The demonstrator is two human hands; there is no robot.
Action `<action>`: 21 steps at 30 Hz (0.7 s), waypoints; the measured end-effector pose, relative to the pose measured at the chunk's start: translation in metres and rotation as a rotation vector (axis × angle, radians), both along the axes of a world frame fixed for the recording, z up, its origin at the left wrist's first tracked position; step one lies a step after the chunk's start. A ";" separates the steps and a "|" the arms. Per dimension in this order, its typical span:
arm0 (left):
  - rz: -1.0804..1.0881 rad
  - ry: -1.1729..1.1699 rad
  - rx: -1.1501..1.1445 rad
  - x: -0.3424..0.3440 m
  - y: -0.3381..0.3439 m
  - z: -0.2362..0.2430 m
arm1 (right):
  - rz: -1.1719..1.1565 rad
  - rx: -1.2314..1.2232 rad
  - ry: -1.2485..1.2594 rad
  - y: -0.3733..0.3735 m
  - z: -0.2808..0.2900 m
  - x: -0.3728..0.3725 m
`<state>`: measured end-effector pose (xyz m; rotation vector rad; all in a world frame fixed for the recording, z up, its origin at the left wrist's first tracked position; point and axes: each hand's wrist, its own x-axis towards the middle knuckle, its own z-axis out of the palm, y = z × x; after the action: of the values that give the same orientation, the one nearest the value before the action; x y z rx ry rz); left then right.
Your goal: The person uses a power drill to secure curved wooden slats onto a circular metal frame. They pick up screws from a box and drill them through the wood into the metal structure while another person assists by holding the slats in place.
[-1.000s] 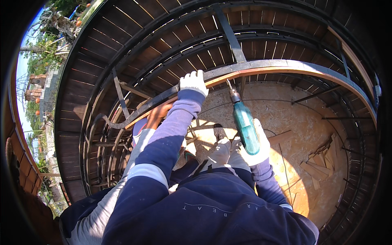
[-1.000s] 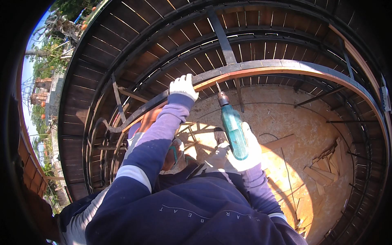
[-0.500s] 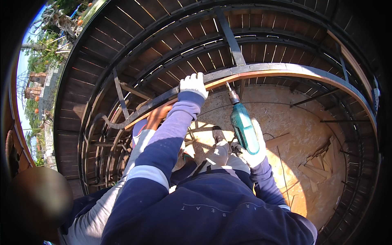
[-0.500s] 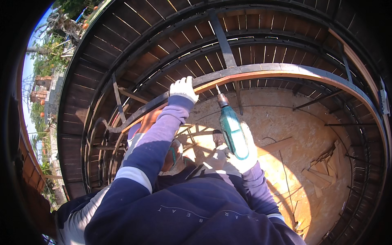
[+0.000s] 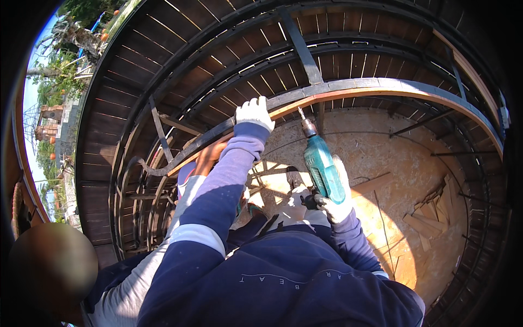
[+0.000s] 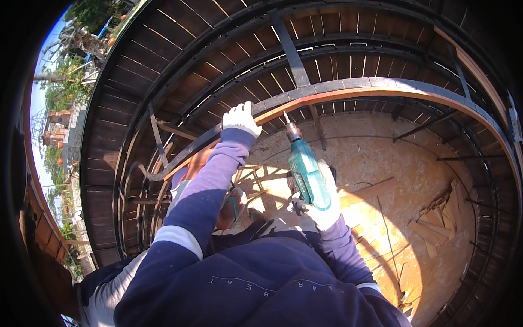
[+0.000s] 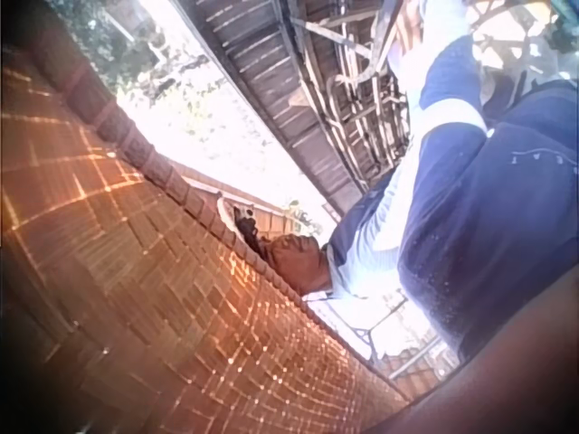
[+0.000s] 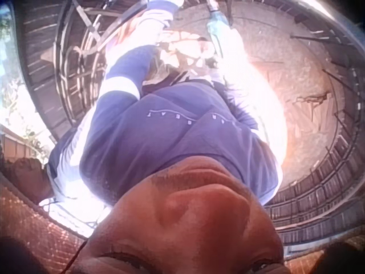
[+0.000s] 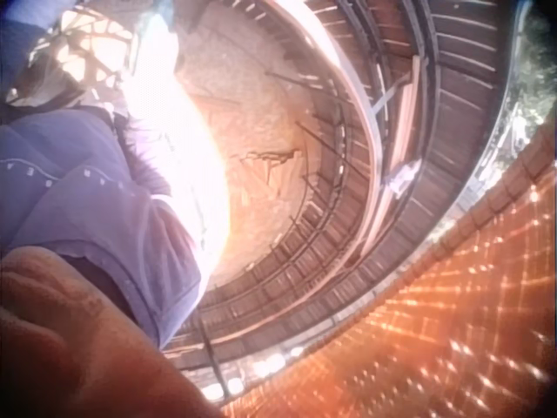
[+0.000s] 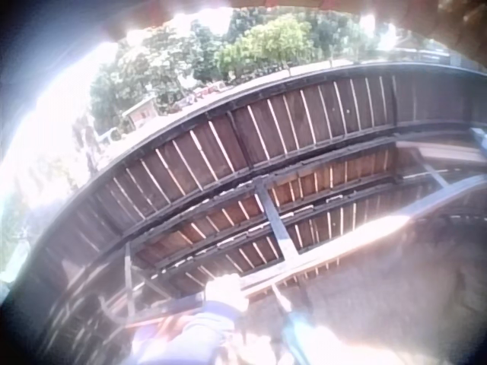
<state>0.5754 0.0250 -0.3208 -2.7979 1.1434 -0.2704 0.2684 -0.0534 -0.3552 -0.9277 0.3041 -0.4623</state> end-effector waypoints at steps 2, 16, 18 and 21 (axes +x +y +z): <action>-0.006 -0.007 -0.011 0.000 0.001 -0.002 | 0.021 0.091 -0.040 0.002 0.004 0.002; -0.002 -0.004 0.002 0.002 0.002 -0.003 | -0.101 0.131 0.020 0.019 -0.015 0.000; -0.002 -0.011 0.005 0.002 0.002 -0.003 | -0.135 0.111 0.058 0.021 -0.023 -0.001; -0.001 -0.008 0.008 0.004 0.002 -0.006 | -0.137 0.070 0.101 0.017 -0.028 -0.004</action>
<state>0.5792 0.0267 -0.3270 -2.7862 1.1422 -0.2762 0.2641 -0.0368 -0.3834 -0.8671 0.4750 -0.5280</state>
